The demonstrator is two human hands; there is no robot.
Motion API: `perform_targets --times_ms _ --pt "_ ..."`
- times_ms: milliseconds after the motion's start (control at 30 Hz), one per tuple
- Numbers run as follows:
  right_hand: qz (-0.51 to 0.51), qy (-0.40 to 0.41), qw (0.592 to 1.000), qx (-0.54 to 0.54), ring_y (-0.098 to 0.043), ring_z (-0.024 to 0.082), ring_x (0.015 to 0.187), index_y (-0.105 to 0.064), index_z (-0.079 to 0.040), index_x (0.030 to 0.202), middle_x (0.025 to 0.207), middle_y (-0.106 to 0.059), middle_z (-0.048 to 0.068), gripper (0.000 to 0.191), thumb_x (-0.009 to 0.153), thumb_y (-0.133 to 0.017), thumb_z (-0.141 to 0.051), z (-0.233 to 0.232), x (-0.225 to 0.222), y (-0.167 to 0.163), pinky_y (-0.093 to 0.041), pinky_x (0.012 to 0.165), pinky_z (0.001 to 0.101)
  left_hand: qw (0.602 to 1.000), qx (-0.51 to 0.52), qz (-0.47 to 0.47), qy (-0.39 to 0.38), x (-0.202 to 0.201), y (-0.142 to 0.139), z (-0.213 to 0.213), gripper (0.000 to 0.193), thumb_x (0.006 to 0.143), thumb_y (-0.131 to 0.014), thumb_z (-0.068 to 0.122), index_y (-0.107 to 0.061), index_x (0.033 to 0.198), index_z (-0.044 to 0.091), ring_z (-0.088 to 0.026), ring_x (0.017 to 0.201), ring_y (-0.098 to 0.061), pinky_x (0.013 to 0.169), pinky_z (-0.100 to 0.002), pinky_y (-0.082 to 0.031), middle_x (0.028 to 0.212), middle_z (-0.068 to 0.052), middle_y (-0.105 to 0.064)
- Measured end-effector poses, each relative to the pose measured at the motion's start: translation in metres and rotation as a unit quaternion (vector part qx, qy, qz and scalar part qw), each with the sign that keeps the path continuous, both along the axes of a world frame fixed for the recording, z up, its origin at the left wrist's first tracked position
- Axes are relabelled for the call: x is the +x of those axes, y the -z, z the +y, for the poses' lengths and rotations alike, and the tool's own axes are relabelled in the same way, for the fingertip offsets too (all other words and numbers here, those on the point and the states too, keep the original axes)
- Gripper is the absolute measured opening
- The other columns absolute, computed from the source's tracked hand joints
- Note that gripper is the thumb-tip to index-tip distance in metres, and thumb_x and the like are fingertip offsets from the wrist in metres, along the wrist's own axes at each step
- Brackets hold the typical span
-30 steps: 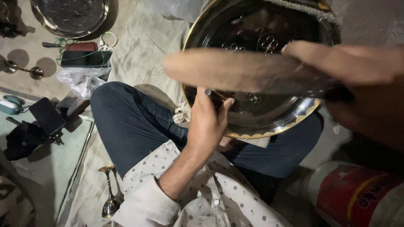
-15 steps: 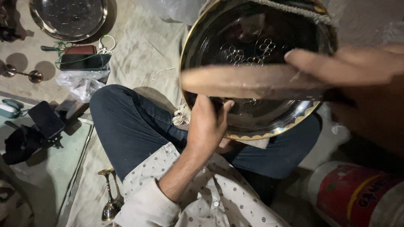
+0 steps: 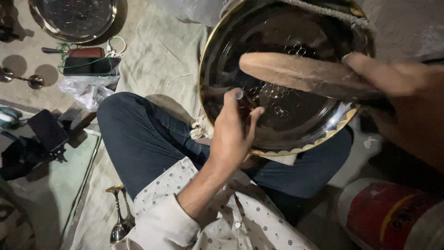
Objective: The person sits cross-legged on the floor with a large brass plate resting on their lap and hammers a punch with a wooden mallet to emboss a pattern of circles and decorative motifs into the plate. They reposition the punch repeatedly across the surface, working the design outward section by section.
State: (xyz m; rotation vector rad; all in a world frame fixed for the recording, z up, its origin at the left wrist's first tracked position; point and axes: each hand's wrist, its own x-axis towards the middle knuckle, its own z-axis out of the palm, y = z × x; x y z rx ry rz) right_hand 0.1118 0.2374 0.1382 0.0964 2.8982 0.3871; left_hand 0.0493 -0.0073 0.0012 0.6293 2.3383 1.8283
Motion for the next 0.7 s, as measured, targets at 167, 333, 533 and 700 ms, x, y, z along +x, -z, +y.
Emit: perform_targets --times_ms 167,333,533,700 --pt "-0.028 -0.019 0.997 0.072 -0.065 0.014 0.056 -0.057 -0.017 0.149 0.075 -0.070 0.007 0.078 0.077 -0.084 -0.033 0.007 0.003 0.016 -0.054 0.056 0.0282 1.000 -0.022 0.020 -0.010 0.000 0.000 0.000 0.039 0.101 -0.070 0.011 -0.045 0.129 0.000 -0.040 0.089 -0.072 0.074 -0.043 -0.056 0.101 -0.023 -0.067" --pt "-0.011 -0.049 0.990 0.131 -0.059 0.012 0.049 -0.056 -0.020 0.152 0.072 -0.066 0.007 0.061 0.094 -0.074 -0.020 0.010 0.001 0.020 -0.051 0.048 0.0266 0.999 -0.031 -0.020 -0.006 0.001 0.000 0.000 0.035 0.101 -0.071 0.012 -0.048 0.125 0.003 -0.039 0.085 -0.071 0.073 -0.044 -0.056 0.099 -0.021 -0.067" --pt "0.095 -0.170 0.975 -0.104 -0.062 0.020 0.066 -0.051 -0.010 0.153 0.089 -0.066 0.014 0.062 0.092 -0.064 -0.008 0.032 -0.013 0.011 -0.051 0.056 0.0324 0.999 -0.024 0.014 -0.022 0.002 0.001 0.000 0.038 0.100 -0.071 0.012 -0.046 0.128 0.002 -0.041 0.087 -0.071 0.072 -0.045 -0.055 0.101 -0.022 -0.067" --pt "0.005 -0.121 0.990 -0.072 -0.063 0.021 0.067 -0.051 -0.009 0.152 0.091 -0.066 0.014 0.061 0.092 -0.064 -0.009 0.034 -0.025 0.012 -0.052 0.057 0.0325 1.000 -0.025 -0.006 -0.017 0.003 0.004 0.000 0.037 0.102 -0.070 0.013 -0.045 0.126 0.002 -0.039 0.084 -0.072 0.073 -0.044 -0.056 0.098 -0.021 -0.068"
